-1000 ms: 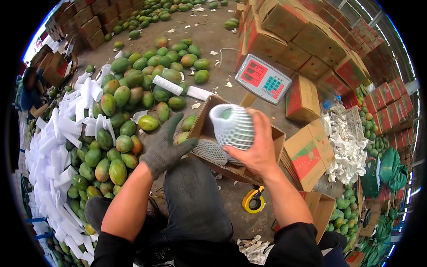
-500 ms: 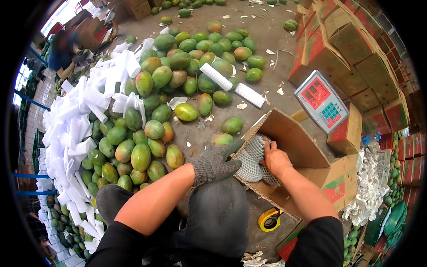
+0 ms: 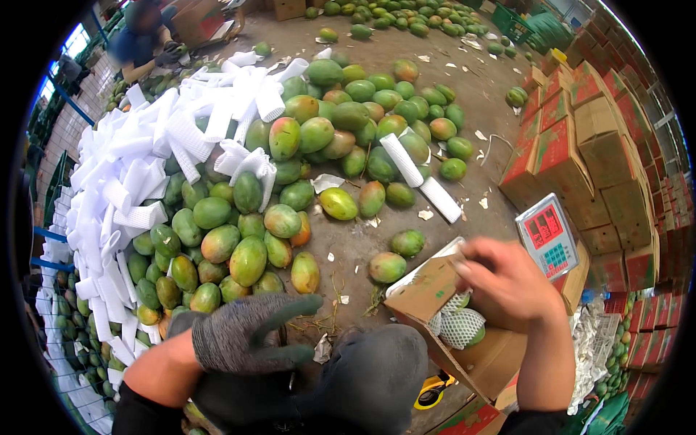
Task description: The person sits on the floor and packs green mangoes into a cardboard box. They wrap each mango in a white foam net before placing it inside. After filling the box, they close the flaps and seal the package using a yellow tape dispenser.
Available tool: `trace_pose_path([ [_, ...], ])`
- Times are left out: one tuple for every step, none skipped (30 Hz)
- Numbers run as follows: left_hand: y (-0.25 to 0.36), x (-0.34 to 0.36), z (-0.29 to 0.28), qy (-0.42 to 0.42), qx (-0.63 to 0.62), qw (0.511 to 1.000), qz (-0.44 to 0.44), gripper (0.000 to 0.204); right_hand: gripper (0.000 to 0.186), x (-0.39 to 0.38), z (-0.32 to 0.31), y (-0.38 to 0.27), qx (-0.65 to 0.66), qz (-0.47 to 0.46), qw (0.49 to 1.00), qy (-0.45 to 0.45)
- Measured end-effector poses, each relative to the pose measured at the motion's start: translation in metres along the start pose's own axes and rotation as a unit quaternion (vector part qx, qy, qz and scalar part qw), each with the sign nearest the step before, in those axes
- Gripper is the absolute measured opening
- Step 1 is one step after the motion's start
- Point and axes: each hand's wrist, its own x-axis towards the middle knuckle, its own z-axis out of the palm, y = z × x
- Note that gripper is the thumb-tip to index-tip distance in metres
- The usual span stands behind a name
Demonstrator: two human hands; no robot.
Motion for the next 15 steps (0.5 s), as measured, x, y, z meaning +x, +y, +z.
trace_pose_path([
  [-0.005,-0.003,-0.001,-0.005,0.016,0.999,0.029,0.073,0.027,0.044,0.009,-0.021,-0.052,-0.028,0.998,-0.009],
  [-0.01,-0.001,-0.004,-0.016,0.026,0.997,0.068,0.071,0.031,0.09,0.015,-0.029,-0.17,-0.038,0.985,-0.016],
  [-0.006,-0.006,-0.008,-0.02,0.046,0.994,0.096,0.069,0.035,0.142,0.023,-0.028,-0.281,-0.061,0.957,-0.032],
  [-0.012,-0.007,-0.01,-0.009,0.031,0.991,0.133,0.068,0.041,0.183,0.027,-0.015,-0.378,-0.05,0.924,-0.009],
  [-0.015,-0.009,-0.011,-0.014,0.047,0.99,0.133,0.069,0.04,0.233,0.04,0.013,-0.405,-0.023,0.914,0.021],
  [-0.018,-0.012,-0.014,-0.018,0.065,0.989,0.132,0.07,0.042,0.285,0.049,0.05,-0.445,-0.048,0.893,0.038],
  [-0.023,-0.014,-0.018,-0.025,0.081,0.988,0.131,0.072,0.044,0.332,0.058,0.086,-0.484,-0.069,0.871,0.053],
  [-0.019,-0.022,-0.027,-0.021,0.055,0.993,0.099,0.069,0.049,0.373,0.073,0.11,-0.488,-0.055,0.867,0.08],
  [-0.015,-0.032,-0.036,-0.017,0.025,0.997,0.068,0.066,0.054,0.403,0.087,0.125,-0.495,-0.038,0.862,0.105],
  [-0.013,-0.04,-0.042,-0.008,-0.006,1.0,0.027,0.063,0.067,0.421,0.113,0.117,-0.453,0.014,0.878,0.157],
  [-0.018,-0.044,-0.046,0.011,-0.011,1.0,0.015,0.065,0.081,0.438,0.127,0.108,-0.453,0.069,0.874,0.16],
  [-0.022,-0.047,-0.05,0.023,-0.018,1.0,0.009,0.067,0.087,0.453,0.135,0.117,-0.472,0.072,0.856,0.2],
  [-0.029,-0.048,-0.054,0.033,-0.023,0.999,0.006,0.069,0.093,0.467,0.137,0.132,-0.489,0.078,0.835,0.243],
  [-0.036,-0.048,-0.059,0.039,-0.029,0.999,-0.007,0.067,0.096,0.48,0.14,0.147,-0.513,0.094,0.808,0.274],
  [-0.044,-0.047,-0.064,0.038,-0.033,0.999,-0.02,0.067,0.098,0.492,0.141,0.165,-0.536,0.113,0.778,0.306],
])
